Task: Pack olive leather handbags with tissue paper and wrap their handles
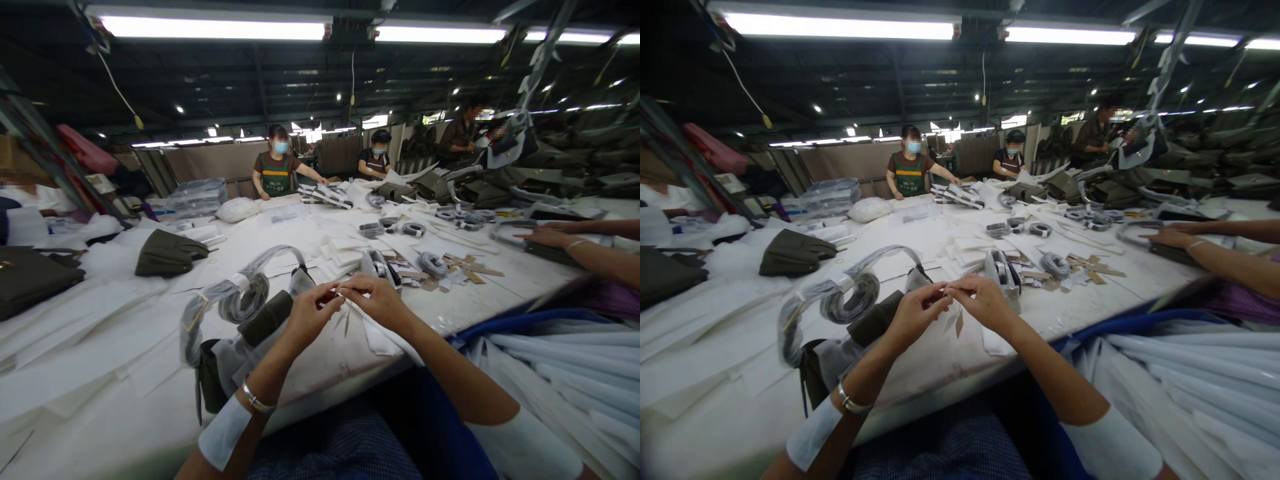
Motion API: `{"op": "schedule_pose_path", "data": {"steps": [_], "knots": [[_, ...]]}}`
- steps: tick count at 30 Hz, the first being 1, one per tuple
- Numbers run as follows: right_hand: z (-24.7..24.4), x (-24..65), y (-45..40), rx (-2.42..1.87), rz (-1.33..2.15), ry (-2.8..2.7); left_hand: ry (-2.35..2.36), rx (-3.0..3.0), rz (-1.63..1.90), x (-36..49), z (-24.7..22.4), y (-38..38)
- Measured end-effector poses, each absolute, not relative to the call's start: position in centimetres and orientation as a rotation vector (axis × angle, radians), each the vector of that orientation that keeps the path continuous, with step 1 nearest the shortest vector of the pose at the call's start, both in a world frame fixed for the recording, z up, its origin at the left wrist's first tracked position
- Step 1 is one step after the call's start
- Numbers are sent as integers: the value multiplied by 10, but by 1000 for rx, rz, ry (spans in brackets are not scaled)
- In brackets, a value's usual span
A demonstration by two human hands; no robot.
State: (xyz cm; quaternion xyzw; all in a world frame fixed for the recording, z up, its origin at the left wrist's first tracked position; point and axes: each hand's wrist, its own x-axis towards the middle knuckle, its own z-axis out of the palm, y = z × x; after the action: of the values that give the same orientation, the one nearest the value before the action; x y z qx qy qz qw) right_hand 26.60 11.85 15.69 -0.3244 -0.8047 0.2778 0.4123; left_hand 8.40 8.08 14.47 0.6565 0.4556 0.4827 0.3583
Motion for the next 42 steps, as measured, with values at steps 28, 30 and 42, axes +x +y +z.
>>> {"op": "schedule_pose_path", "data": {"steps": [28,30,42], "knots": [[101,253,107,-506,1770,-1436,882,1338,1205,65,182,71],[95,252,108,-521,1798,-1489,868,1328,1214,64,184,70],[101,235,85,-593,1076,-1814,1068,1654,1282,51,213,48]]}}
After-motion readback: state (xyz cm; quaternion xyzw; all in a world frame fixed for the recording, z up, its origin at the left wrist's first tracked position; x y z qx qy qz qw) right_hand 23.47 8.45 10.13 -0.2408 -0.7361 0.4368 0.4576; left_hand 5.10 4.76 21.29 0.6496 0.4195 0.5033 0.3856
